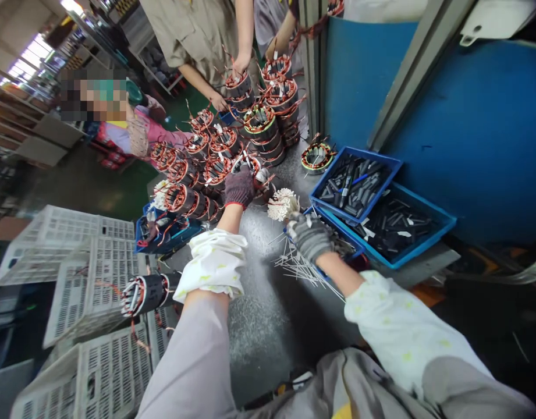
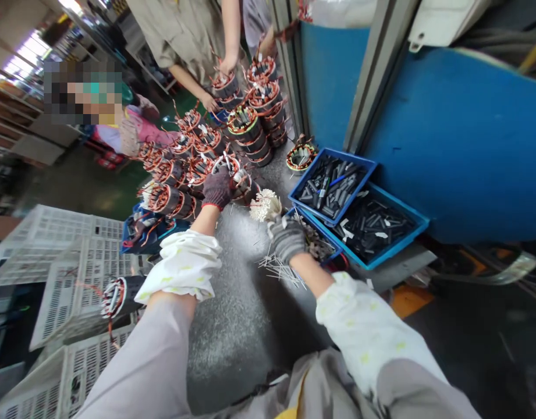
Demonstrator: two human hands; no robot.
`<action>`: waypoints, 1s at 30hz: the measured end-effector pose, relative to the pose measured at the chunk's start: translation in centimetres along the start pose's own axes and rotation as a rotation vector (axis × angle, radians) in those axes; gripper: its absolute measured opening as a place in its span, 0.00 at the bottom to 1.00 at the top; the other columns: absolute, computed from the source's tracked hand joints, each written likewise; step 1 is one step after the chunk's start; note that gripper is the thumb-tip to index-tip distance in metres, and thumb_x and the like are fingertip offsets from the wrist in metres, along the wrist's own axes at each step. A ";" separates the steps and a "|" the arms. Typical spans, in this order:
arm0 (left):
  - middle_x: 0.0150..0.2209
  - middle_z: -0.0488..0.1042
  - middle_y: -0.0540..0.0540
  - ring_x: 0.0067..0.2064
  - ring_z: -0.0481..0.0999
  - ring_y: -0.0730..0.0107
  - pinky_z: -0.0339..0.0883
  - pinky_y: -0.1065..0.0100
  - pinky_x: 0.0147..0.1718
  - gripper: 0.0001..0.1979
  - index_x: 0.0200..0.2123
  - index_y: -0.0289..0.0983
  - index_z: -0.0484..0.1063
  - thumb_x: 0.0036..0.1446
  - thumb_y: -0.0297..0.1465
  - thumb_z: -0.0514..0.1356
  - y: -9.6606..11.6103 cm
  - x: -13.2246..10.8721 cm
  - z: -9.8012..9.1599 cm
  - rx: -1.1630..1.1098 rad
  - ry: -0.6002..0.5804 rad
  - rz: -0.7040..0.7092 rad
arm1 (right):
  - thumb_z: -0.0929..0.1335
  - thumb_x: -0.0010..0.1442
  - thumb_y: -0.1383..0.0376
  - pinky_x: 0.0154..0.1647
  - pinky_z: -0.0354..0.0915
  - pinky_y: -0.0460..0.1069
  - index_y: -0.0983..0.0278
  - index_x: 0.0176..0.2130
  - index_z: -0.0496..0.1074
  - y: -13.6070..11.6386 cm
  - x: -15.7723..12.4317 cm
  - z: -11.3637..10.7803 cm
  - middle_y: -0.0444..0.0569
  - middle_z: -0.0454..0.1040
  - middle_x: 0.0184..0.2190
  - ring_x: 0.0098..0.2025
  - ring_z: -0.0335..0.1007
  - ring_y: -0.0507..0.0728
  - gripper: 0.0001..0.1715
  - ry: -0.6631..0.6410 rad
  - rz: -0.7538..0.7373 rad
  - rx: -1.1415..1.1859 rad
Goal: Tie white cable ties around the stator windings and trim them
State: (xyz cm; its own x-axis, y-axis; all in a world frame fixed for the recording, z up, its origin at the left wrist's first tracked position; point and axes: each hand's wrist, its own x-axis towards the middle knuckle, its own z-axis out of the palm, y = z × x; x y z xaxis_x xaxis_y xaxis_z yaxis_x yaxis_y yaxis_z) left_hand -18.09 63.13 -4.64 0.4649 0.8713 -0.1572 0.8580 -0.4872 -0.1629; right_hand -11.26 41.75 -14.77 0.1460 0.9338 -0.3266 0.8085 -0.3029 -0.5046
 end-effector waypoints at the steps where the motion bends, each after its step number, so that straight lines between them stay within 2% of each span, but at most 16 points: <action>1: 0.47 0.80 0.29 0.53 0.78 0.42 0.67 0.54 0.52 0.24 0.56 0.33 0.68 0.67 0.46 0.54 0.0 0.1 0.0 0.006 -0.005 0.014 | 0.65 0.72 0.59 0.61 0.67 0.61 0.68 0.53 0.75 0.5 1.6 -0.9 0.61 0.74 0.59 0.57 0.73 0.63 0.19 -0.011 -0.002 -0.027; 3: 0.47 0.80 0.28 0.53 0.78 0.41 0.67 0.54 0.51 0.25 0.55 0.32 0.69 0.67 0.46 0.55 0.1 0.2 -0.1 0.002 -0.005 0.010 | 0.64 0.71 0.64 0.59 0.67 0.60 0.72 0.48 0.77 1.0 3.7 -1.9 0.67 0.76 0.56 0.54 0.75 0.65 0.17 -0.043 -0.007 -0.077; 5: 0.47 0.80 0.28 0.54 0.78 0.40 0.68 0.54 0.50 0.26 0.56 0.33 0.69 0.66 0.47 0.56 -0.1 0.5 -0.4 -0.009 -0.006 0.003 | 0.64 0.68 0.67 0.57 0.68 0.59 0.74 0.47 0.78 0.9 4.5 -1.9 0.69 0.78 0.51 0.52 0.76 0.66 0.17 -0.061 -0.017 -0.114; 10: 0.48 0.79 0.30 0.52 0.79 0.42 0.68 0.58 0.48 0.25 0.57 0.37 0.69 0.64 0.47 0.58 -2.5 1.8 -0.8 0.034 -0.069 0.143 | 0.66 0.63 0.68 0.55 0.70 0.59 0.76 0.47 0.77 0.2 3.3 -1.0 0.72 0.80 0.47 0.49 0.77 0.67 0.18 -0.058 -0.013 -0.172; 13: 0.50 0.79 0.30 0.54 0.78 0.44 0.67 0.59 0.49 0.26 0.58 0.37 0.70 0.64 0.46 0.58 -4.5 2.5 -0.6 0.047 -0.074 0.260 | 0.63 0.64 0.71 0.56 0.69 0.59 0.76 0.47 0.78 0.8 2.2 -0.9 0.72 0.79 0.48 0.50 0.77 0.66 0.18 -0.041 0.019 -0.188; 16: 0.53 0.78 0.30 0.56 0.77 0.45 0.66 0.59 0.52 0.27 0.58 0.35 0.71 0.63 0.45 0.59 -5.6 2.6 -0.5 0.027 -0.075 0.326 | 0.59 0.66 0.74 0.57 0.68 0.59 0.74 0.47 0.78 1.4 1.4 -0.8 0.69 0.79 0.50 0.51 0.77 0.66 0.21 -0.023 0.055 -0.197; 21: 0.54 0.78 0.30 0.58 0.76 0.48 0.65 0.60 0.55 0.25 0.56 0.34 0.73 0.63 0.45 0.57 -5.2 2.0 -1.0 0.055 -0.114 0.360 | 0.57 0.68 0.73 0.55 0.69 0.58 0.76 0.48 0.78 1.8 0.8 -0.4 0.70 0.78 0.50 0.50 0.77 0.66 0.23 0.008 0.107 -0.200; 25: 0.53 0.78 0.29 0.58 0.77 0.45 0.66 0.58 0.55 0.22 0.53 0.32 0.75 0.65 0.42 0.56 -4.5 2.1 -1.2 0.070 -0.135 0.313 | 0.58 0.69 0.72 0.57 0.67 0.57 0.74 0.50 0.78 1.9 0.7 -0.3 0.69 0.78 0.53 0.53 0.76 0.65 0.23 0.011 0.108 -0.192; 28: 0.51 0.79 0.29 0.58 0.77 0.45 0.66 0.55 0.57 0.22 0.53 0.32 0.74 0.63 0.40 0.60 -4.5 1.8 -0.9 -0.049 -0.076 0.276 | 0.58 0.69 0.70 0.58 0.67 0.57 0.72 0.50 0.79 2.1 0.7 -0.3 0.67 0.77 0.55 0.55 0.75 0.65 0.23 0.004 0.109 -0.185; 30: 0.53 0.78 0.31 0.59 0.75 0.48 0.64 0.55 0.60 0.24 0.57 0.33 0.71 0.62 0.40 0.60 -4.5 0.4 -0.1 -0.166 0.016 0.249 | 0.58 0.70 0.69 0.57 0.67 0.56 0.72 0.50 0.79 2.3 0.7 -0.3 0.66 0.77 0.55 0.54 0.75 0.64 0.23 0.001 0.111 -0.182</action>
State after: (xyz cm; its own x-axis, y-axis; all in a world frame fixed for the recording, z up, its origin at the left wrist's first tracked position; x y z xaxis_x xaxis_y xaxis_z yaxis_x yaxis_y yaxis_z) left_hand -21.79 65.67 -3.90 0.6676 0.7278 -0.1565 0.7406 -0.6707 0.0404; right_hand -9.13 41.79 -15.88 0.2405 0.8967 -0.3716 0.8770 -0.3648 -0.3127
